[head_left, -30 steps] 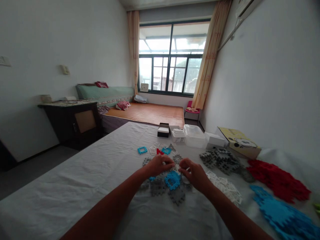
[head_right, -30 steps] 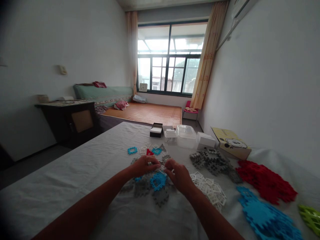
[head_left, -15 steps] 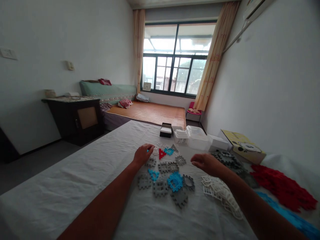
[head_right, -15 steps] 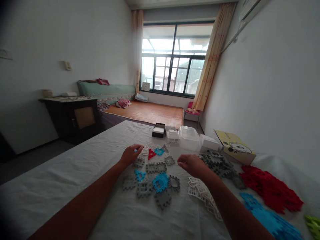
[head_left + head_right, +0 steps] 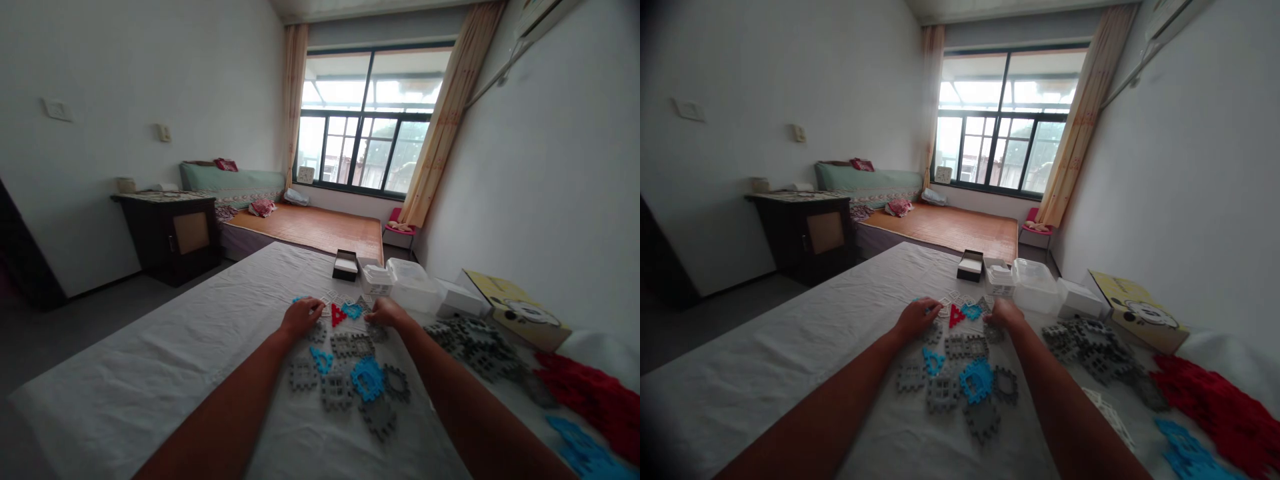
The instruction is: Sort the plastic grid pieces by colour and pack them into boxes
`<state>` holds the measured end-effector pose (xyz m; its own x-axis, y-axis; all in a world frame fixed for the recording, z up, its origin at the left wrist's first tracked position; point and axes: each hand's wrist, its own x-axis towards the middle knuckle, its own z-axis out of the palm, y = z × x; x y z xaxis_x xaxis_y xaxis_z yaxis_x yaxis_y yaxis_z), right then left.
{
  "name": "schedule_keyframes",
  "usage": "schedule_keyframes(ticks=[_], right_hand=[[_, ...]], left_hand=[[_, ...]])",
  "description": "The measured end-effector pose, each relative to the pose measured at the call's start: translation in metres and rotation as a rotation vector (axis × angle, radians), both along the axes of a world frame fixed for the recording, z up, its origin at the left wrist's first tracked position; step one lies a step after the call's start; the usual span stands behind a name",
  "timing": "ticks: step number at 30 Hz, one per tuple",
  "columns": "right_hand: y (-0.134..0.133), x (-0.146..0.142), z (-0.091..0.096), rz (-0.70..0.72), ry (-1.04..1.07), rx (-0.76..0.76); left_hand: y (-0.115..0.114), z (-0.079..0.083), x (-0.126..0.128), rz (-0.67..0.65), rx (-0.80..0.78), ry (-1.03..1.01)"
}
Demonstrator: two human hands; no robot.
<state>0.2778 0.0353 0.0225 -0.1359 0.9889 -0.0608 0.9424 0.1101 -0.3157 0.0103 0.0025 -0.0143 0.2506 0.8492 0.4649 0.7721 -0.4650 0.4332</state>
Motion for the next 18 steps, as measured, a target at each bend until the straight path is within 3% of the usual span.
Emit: schedule_keyframes(ticks=[4, 8, 11, 15, 18], right_hand=[[-0.002, 0.004, 0.000, 0.016, 0.032, 0.068], [-0.016, 0.031, 0.014, 0.040, 0.045, 0.100], [-0.040, 0.071, 0.029, 0.097, 0.057, 0.004], [-0.082, 0.124, 0.043, 0.236, 0.055, -0.245], [-0.097, 0.142, 0.049, 0.269, 0.021, -0.267]], left_hand=[[0.000, 0.001, 0.000, 0.000, -0.041, -0.035], [0.000, 0.003, -0.001, 0.015, -0.107, -0.069], [-0.001, 0.004, -0.001, -0.009, -0.113, -0.062], [-0.001, 0.003, 0.001, -0.003, -0.099, -0.031], [-0.003, 0.003, 0.003, -0.001, -0.087, -0.008]])
